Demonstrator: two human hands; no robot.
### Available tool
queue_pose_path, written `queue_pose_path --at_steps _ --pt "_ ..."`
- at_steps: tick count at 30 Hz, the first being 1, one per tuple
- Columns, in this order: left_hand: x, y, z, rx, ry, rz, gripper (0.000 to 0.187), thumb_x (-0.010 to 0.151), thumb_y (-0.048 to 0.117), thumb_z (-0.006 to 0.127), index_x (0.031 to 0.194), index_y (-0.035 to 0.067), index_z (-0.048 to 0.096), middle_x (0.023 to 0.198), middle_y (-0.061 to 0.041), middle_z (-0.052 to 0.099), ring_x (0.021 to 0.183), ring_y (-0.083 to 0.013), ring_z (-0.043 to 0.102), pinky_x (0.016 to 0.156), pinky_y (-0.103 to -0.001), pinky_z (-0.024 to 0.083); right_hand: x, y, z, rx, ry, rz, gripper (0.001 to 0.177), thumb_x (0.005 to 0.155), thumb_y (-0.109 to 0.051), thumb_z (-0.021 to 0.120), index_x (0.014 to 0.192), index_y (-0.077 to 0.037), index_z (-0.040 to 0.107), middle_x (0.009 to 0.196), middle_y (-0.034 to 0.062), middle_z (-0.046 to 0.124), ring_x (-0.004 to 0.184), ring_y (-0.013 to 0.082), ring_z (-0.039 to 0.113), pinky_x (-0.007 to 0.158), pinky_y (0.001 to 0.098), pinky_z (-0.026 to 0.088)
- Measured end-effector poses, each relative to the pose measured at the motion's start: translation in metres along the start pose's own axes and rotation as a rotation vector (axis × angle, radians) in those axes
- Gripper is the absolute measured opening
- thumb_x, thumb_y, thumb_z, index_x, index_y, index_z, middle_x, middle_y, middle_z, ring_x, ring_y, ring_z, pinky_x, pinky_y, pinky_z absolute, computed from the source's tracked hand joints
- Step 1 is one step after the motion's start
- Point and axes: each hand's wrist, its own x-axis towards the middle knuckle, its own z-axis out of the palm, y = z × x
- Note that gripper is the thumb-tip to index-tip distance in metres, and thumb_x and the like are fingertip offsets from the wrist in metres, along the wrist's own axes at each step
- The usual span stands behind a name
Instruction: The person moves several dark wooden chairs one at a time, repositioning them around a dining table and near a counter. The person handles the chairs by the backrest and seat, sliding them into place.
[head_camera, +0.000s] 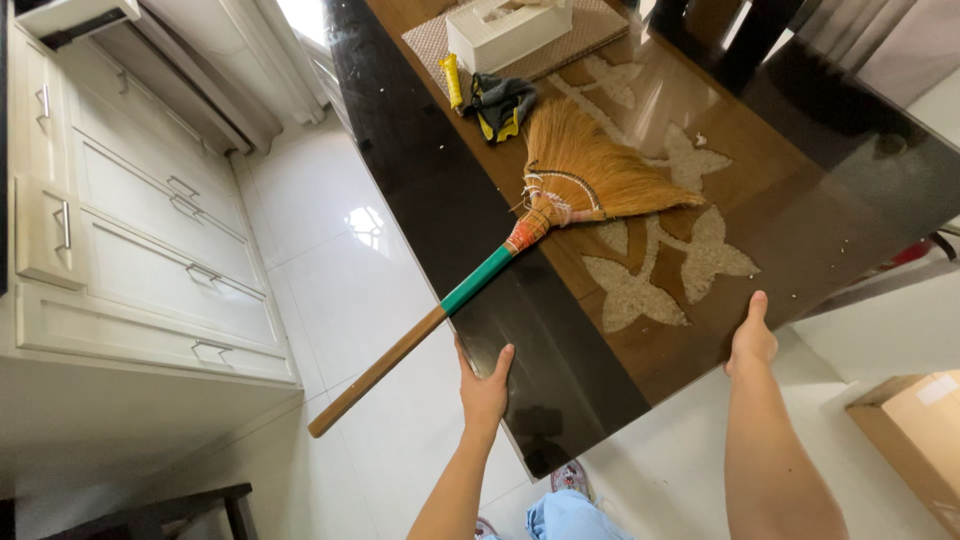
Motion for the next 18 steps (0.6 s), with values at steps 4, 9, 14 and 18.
queue_pose_path --at_steps 4,9,14,18 --pt "0.0 -0.002 -0.007 -0.013 -0.005 -0.002 0.107 0.078 0.048 0.079 0.162 0.024 0.018 0.15 -0.013 0.053 0.138 -0.0283 0.053 0.11 -0.037 0.044 -0.01 0.005 -0.001 0.043 -0.017 -0.034 0.095 0.087 -0.076 0.063 0.137 0.005 0.054 0.143 0.0082 0.059 0.126 0.0257 0.057 0.104 0.0478 0.044" --pt "0.002 -0.004 -0.017 -0.016 -0.02 0.004 0.105 0.078 0.047 0.078 0.162 0.024 0.019 0.15 -0.012 0.053 0.137 -0.0283 0.053 0.109 -0.037 0.046 -0.001 0.018 0.0 0.086 -0.044 -0.036 0.095 0.089 -0.075 0.063 0.138 0.005 0.051 0.142 0.0095 0.059 0.124 0.0269 0.059 0.102 0.0477 0.047" --pt "0.002 -0.003 -0.028 -0.015 -0.014 0.026 0.104 0.077 0.045 0.079 0.162 0.022 0.022 0.148 -0.012 0.056 0.135 -0.0273 0.056 0.109 -0.037 0.045 -0.011 0.025 0.001 0.101 -0.032 -0.052 0.095 0.086 -0.076 0.065 0.137 0.004 0.054 0.142 0.0078 0.06 0.124 0.0252 0.06 0.102 0.0461 0.049" --pt "0.002 -0.006 -0.036 -0.023 -0.013 0.077 0.104 0.078 0.045 0.079 0.161 0.02 0.023 0.149 -0.013 0.055 0.136 -0.0274 0.055 0.11 -0.037 0.045 -0.035 0.025 -0.001 0.058 0.001 -0.012 0.097 0.085 -0.079 0.062 0.138 0.002 0.055 0.143 0.0064 0.059 0.126 0.0266 0.057 0.101 0.0516 0.045"
